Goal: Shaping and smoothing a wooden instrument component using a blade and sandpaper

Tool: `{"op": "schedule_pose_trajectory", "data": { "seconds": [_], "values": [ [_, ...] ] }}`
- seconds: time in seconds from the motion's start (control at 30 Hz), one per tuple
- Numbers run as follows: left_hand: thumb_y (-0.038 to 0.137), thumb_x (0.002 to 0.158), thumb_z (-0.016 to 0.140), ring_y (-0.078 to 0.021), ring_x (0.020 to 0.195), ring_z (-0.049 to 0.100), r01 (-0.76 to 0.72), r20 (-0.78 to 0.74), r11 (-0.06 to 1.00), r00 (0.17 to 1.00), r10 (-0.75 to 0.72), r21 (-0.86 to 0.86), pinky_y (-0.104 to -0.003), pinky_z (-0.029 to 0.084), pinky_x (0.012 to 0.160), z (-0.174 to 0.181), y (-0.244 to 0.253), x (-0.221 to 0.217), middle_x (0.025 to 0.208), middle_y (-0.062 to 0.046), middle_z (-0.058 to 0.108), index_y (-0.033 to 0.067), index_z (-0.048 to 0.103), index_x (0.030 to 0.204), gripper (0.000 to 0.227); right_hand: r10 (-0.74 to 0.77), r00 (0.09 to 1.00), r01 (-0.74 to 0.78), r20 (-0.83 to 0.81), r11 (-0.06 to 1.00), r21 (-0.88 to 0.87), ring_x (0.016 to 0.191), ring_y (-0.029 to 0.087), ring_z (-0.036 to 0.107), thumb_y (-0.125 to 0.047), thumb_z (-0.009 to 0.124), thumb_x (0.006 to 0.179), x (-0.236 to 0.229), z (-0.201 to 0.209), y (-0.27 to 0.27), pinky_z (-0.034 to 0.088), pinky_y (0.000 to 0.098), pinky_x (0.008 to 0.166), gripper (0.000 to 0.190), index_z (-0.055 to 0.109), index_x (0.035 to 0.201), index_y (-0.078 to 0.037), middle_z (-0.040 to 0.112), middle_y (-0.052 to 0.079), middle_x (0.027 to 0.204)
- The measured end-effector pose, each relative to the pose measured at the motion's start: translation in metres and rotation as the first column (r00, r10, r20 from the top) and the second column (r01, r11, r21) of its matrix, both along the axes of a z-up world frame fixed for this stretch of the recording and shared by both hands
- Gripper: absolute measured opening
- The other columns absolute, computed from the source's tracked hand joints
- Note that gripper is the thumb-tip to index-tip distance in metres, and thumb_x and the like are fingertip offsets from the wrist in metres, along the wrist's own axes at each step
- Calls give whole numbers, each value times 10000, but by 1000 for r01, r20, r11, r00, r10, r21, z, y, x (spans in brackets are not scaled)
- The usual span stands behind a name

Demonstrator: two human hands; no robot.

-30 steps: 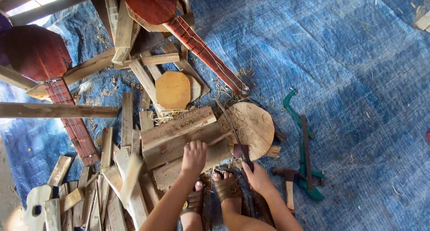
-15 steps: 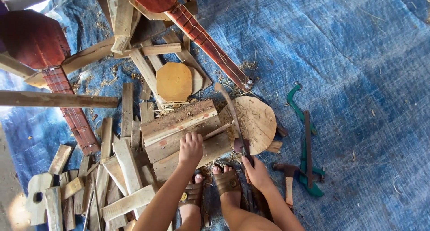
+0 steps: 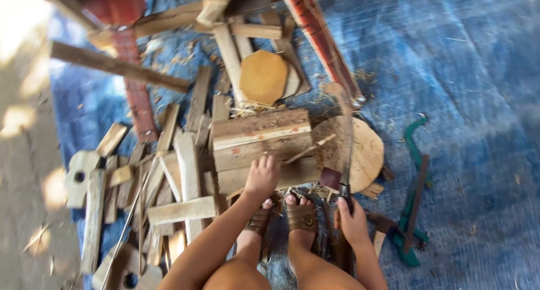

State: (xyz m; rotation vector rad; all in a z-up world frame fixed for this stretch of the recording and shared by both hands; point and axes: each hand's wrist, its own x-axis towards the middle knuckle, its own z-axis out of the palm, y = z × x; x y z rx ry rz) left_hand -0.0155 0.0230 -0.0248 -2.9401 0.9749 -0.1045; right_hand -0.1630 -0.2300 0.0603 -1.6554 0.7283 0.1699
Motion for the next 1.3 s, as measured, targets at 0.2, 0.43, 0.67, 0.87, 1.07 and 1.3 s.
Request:
{"op": "schedule_pose_trajectory", "data": {
  "seconds": [0.2,0.43,0.67,0.87,1.07,1.3],
  "values": [
    [228,824,597,-286,975,501,55,60,954,997,-39,-296,-408,409,852,24,22,-41,1067,-120,539,107,644,1011,227,25,1000,-24,15,997,-74,481,241,531,-270,501,1062,-7,-14,-3,448,356,509,323,588,997,34,579,135,633],
    [170,852,621,-269,984,511,49,65,920,998,-25,-389,-372,420,853,50,47,-60,1155,-108,575,58,666,1032,217,41,999,-42,-26,998,-52,489,236,502,-257,456,1118,-9,-10,6,399,346,487,305,557,1047,22,530,139,644],
    [202,856,609,-266,1020,512,3,42,912,999,15,-409,-374,415,862,41,55,-59,1187,-103,578,81,654,1012,202,84,996,-87,-42,993,-77,482,233,499,-263,461,1123,-10,-13,12,383,336,476,301,551,1056,16,520,133,646],
    [224,929,560,-415,1449,367,-24,-21,939,1000,18,-343,-457,404,1028,19,54,-57,1480,-211,480,34,645,1069,251,101,993,-107,-62,989,-106,489,240,499,-256,480,1122,-13,-19,11,396,346,484,307,558,1076,38,529,142,655],
    [259,958,528,-528,1504,301,-56,-144,953,990,13,-298,-579,373,1113,-3,48,-57,1630,-285,317,12,634,1103,305,121,990,-127,-72,988,-85,503,242,495,-279,482,1125,-16,-23,10,398,349,493,320,540,1114,35,518,141,664],
    [235,942,563,-567,1494,282,-49,-167,953,986,-1,-299,-661,373,1088,-6,47,-59,1636,-325,255,-12,656,1077,296,118,990,-124,-76,989,-85,508,232,493,-280,479,1131,-16,-23,12,393,338,491,311,540,1117,24,515,134,672]
  ]
}}
